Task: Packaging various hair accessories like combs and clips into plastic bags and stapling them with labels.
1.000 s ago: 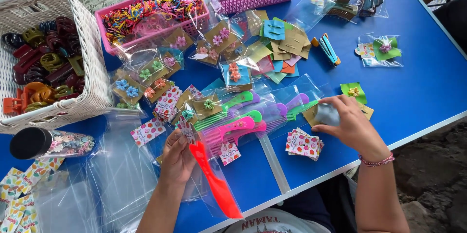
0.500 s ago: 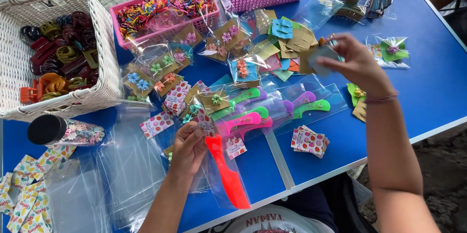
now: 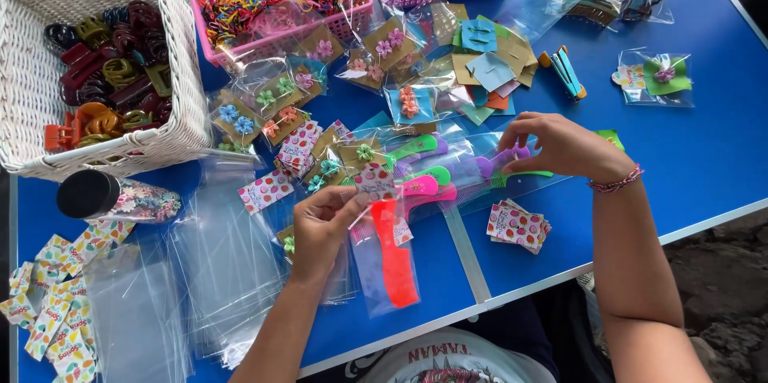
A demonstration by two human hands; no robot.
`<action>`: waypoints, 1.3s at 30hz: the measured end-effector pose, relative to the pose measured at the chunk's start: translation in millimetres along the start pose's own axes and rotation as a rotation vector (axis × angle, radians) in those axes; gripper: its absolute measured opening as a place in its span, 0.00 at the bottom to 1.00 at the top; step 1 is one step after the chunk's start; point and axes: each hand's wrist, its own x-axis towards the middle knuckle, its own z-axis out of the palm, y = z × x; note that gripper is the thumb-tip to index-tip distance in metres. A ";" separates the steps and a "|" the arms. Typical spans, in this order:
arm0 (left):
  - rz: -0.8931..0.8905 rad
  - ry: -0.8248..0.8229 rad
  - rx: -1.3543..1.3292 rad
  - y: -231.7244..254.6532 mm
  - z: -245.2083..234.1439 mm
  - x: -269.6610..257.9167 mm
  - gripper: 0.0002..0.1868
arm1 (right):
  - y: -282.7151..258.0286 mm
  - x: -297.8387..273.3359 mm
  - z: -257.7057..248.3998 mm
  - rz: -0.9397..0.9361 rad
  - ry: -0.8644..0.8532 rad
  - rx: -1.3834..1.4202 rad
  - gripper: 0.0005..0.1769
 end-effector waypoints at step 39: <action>0.034 -0.220 0.063 -24.8 -3.3 -4.2 0.13 | 200.8 46.8 13.7 -0.055 0.959 0.464 0.31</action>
